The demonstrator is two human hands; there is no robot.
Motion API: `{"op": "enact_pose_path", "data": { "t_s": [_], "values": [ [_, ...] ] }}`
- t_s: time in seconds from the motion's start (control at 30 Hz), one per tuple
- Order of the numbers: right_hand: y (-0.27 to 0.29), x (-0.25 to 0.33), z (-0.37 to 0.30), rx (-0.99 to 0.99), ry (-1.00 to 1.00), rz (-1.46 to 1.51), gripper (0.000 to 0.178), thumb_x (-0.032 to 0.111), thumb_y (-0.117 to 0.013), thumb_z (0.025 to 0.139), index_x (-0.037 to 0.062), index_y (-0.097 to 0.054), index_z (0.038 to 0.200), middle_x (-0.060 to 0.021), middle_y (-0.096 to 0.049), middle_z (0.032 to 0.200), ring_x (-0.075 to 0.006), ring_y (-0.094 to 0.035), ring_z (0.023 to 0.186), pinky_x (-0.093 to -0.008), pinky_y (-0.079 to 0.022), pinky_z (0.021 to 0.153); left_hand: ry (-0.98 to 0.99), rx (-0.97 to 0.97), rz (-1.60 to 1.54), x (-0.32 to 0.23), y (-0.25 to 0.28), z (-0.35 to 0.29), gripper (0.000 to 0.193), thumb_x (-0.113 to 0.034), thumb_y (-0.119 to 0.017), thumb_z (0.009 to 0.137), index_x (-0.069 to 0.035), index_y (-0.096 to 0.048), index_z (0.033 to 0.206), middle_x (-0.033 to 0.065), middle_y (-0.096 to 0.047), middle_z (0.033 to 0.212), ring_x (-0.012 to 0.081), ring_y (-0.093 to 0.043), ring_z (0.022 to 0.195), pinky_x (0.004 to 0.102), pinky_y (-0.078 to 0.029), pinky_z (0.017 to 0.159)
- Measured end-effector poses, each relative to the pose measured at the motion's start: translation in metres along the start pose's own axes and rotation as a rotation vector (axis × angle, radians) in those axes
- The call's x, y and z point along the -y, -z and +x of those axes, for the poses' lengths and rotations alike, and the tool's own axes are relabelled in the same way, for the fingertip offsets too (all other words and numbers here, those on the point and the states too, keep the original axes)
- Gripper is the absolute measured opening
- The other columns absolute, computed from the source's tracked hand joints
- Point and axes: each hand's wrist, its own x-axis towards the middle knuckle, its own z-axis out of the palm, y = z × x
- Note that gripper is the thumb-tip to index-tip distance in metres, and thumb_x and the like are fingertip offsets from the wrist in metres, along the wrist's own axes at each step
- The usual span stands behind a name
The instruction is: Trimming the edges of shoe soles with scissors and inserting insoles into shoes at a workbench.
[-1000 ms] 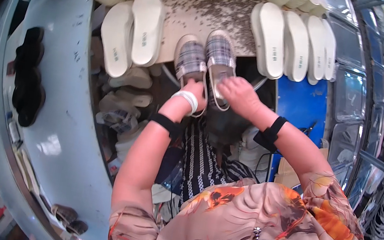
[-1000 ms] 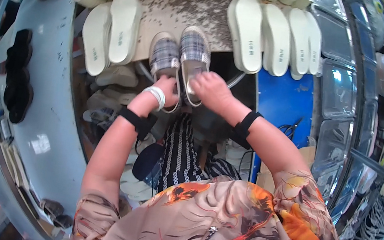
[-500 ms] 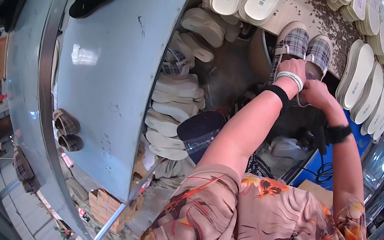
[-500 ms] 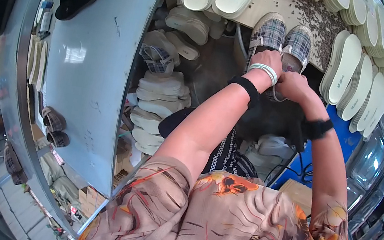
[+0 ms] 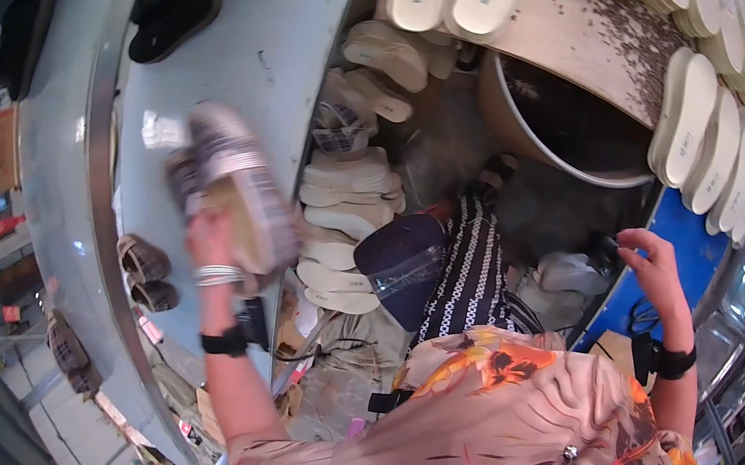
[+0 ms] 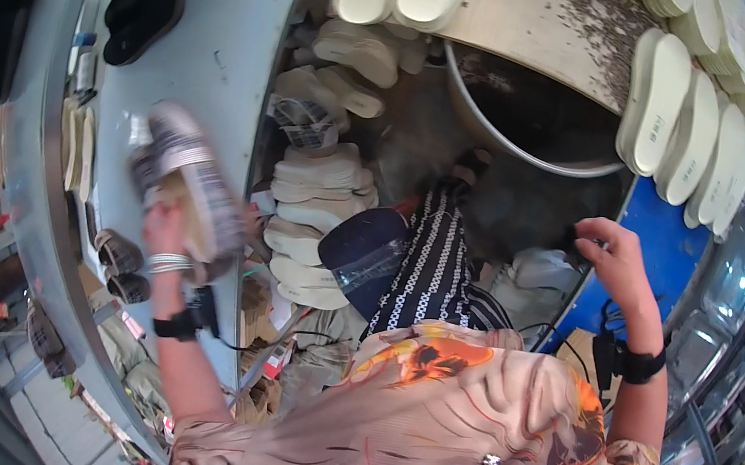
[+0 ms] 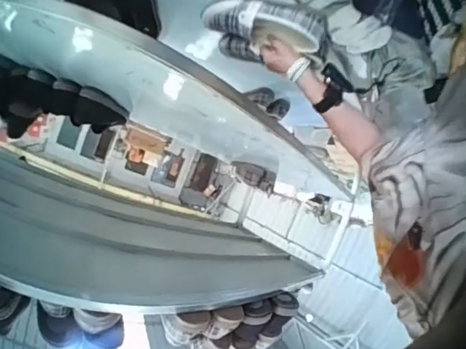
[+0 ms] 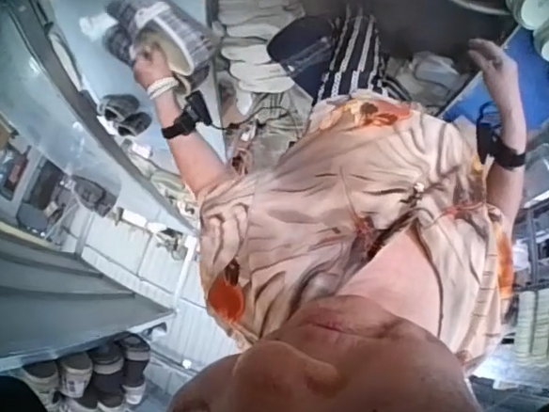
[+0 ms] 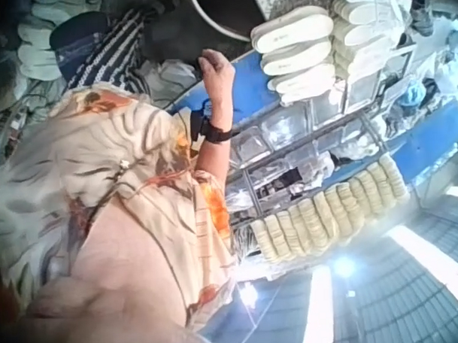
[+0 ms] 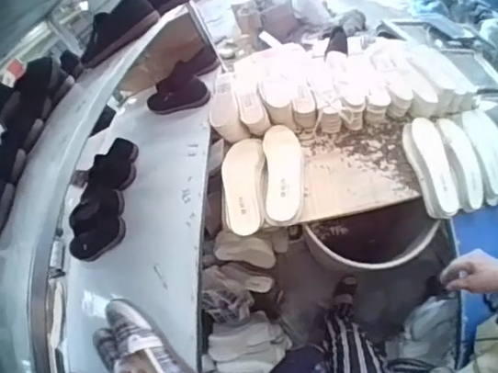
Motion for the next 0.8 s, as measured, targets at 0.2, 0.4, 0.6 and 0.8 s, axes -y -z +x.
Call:
{"op": "enact_pose_path", "data": {
  "t_s": [0.2, 0.4, 0.6, 0.8],
  "values": [
    [0.004, 0.010, 0.023, -0.025, -0.068, 0.957, 0.032, 0.024, -0.051, 0.088, -0.0001, -0.055, 0.108, -0.0108, -0.061, 0.100, -0.0174, -0.059, 0.094, -0.0292, -0.045, 0.087, -0.087, 0.014, 0.246, 0.144, 0.043, 0.122, 0.036, -0.026, -0.053, 0.085, 0.002, -0.057, 0.108, 0.0152, -0.062, 0.099, 0.0239, -0.060, 0.086, 0.0311, -0.050, 0.075],
    [0.058, 0.016, 0.025, -0.055, 0.302, 1.959, 0.032, 0.035, -0.046, 0.088, 0.0057, -0.060, 0.093, -0.0067, -0.064, 0.081, -0.0223, -0.060, 0.083, -0.0375, -0.045, 0.081, -0.371, 0.049, -0.229, -0.075, -0.032, -0.015, 0.027, -0.015, -0.053, 0.086, 0.003, -0.056, 0.106, 0.0158, -0.060, 0.103, 0.0253, -0.058, 0.092, 0.0328, -0.045, 0.083],
    [0.082, -0.038, -0.063, -0.172, 0.532, 2.025, 0.034, 0.033, -0.042, 0.090, 0.0047, -0.058, 0.101, -0.0070, -0.064, 0.086, -0.0212, -0.060, 0.085, -0.0367, -0.045, 0.083, -1.147, 0.823, -0.511, -0.244, -0.061, -0.199, 0.018, -0.006, -0.056, 0.079, 0.000, -0.059, 0.095, 0.0135, -0.061, 0.090, 0.0256, -0.058, 0.084, 0.0341, -0.045, 0.077],
    [-0.025, -0.146, -0.220, -0.382, 0.032, 0.901, 0.018, 0.017, -0.054, 0.082, 0.0037, -0.057, 0.093, -0.0035, -0.059, 0.084, -0.0118, -0.054, 0.076, -0.0277, -0.045, 0.067, -1.238, 1.515, -0.119, -0.237, -0.142, -0.217, 0.023, -0.009, -0.059, 0.077, -0.003, -0.059, 0.099, 0.0152, -0.061, 0.093, 0.0235, -0.059, 0.086, 0.0319, -0.047, 0.079]
  ]
}}
